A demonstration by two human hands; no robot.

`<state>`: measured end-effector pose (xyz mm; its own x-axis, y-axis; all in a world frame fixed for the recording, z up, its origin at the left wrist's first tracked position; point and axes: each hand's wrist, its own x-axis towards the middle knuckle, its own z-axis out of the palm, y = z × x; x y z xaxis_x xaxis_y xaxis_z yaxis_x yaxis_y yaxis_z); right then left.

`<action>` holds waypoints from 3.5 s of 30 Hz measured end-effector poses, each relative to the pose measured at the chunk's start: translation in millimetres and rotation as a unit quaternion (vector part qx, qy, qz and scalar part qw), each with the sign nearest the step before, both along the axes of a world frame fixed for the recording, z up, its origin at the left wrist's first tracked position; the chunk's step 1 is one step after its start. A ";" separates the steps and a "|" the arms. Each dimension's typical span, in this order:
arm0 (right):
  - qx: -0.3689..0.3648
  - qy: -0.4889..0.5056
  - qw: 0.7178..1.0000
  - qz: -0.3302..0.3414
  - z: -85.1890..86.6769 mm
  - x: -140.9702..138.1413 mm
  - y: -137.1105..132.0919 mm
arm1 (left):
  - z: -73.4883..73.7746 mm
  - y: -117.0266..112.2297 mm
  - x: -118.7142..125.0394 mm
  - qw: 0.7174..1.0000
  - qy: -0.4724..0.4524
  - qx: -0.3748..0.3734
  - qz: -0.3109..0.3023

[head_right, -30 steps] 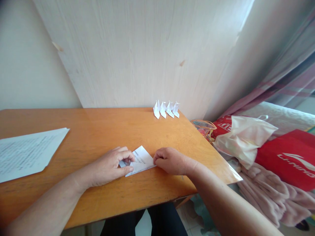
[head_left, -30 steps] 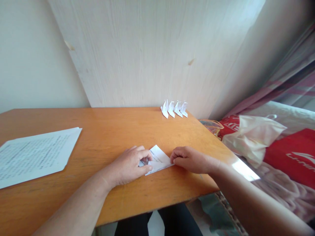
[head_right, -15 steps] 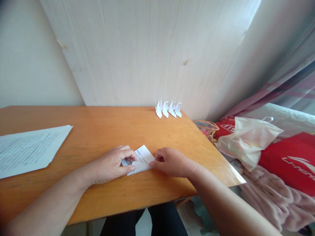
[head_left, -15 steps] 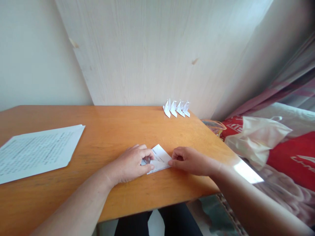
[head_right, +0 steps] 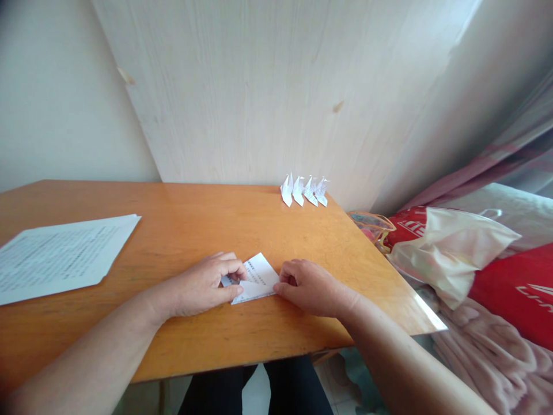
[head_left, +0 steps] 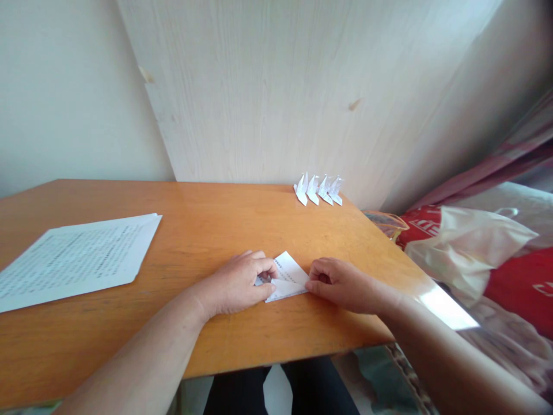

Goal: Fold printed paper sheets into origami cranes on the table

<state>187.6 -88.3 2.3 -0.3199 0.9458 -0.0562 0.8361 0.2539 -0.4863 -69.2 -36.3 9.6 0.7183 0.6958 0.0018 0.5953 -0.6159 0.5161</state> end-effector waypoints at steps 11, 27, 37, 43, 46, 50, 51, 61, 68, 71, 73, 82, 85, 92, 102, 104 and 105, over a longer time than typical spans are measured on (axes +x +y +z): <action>0.056 0.082 0.994 -0.043 -1.6 -34.1 0.0 | -5.3 0.7 -0.3 1.000 -0.006 0.018 -0.007; 0.000 0.035 0.998 -0.054 -13.0 -50.1 6.1 | -9.1 4.8 -9.9 0.999 -0.031 -0.014 -0.027; -0.004 0.015 0.998 -0.067 -11.3 -54.5 5.3 | -5.7 3.9 -10.4 0.999 -0.005 -0.025 -0.020; -0.002 0.014 0.997 -0.075 -11.5 -56.8 4.8 | -6.1 3.6 -11.3 0.999 -0.010 -0.022 -0.028; 0.008 0.008 0.997 -0.076 -13.7 -56.0 4.6 | -6.2 3.6 -11.8 0.999 -0.009 -0.022 -0.028; 0.017 0.005 0.997 -0.073 -16.3 -53.9 4.1 | -6.4 3.8 -12.1 0.999 -0.006 -0.016 -0.037; 0.018 0.006 0.997 -0.072 -16.6 -53.6 3.8 | -6.5 3.8 -12.0 0.999 -0.005 -0.015 -0.036; 0.010 0.007 0.997 -0.072 -12.6 -55.6 2.8 | -9.3 2.8 -7.4 0.999 -0.027 -0.025 -0.007; 0.012 0.008 0.997 -0.070 -10.9 -56.2 2.0 | -10.3 2.0 -8.2 1.000 -0.016 -0.008 -0.014; 0.010 0.009 0.997 -0.072 -9.4 -56.2 1.6 | -8.2 1.3 -7.8 1.000 -0.014 -0.004 -0.018; 0.005 0.014 0.998 -0.066 -8.7 -55.0 1.5 | -6.8 1.0 -7.4 1.000 -0.013 -0.003 -0.020; 0.019 0.066 0.997 -0.038 -9.6 -46.9 0.6 | -7.5 0.6 -7.3 1.000 -0.005 0.004 -0.029; 0.017 0.062 0.997 -0.042 -9.4 -46.8 0.6 | -7.7 0.3 -7.4 1.000 0.002 0.003 -0.031; -0.012 0.091 0.995 -0.033 -5.8 -41.2 3.1 | -7.1 0.3 -7.2 0.999 0.008 -0.001 -0.040; -0.076 0.207 0.973 -0.068 -0.3 -23.2 2.9 | -3.6 0.6 -7.3 0.999 0.016 -0.009 -0.039; -0.068 0.197 0.976 -0.069 0.1 -23.1 2.7 | -3.3 0.8 -7.2 0.999 0.016 -0.010 -0.038; -0.062 0.189 0.978 -0.068 0.3 -23.1 2.8 | -3.1 0.9 -7.2 0.999 0.017 -0.010 -0.037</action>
<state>164.5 -85.5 2.6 -0.2108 0.9747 -0.0749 0.6128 0.0721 -0.7869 -76.4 -35.4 6.5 0.7670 0.6406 -0.0377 0.5664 -0.6482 0.5090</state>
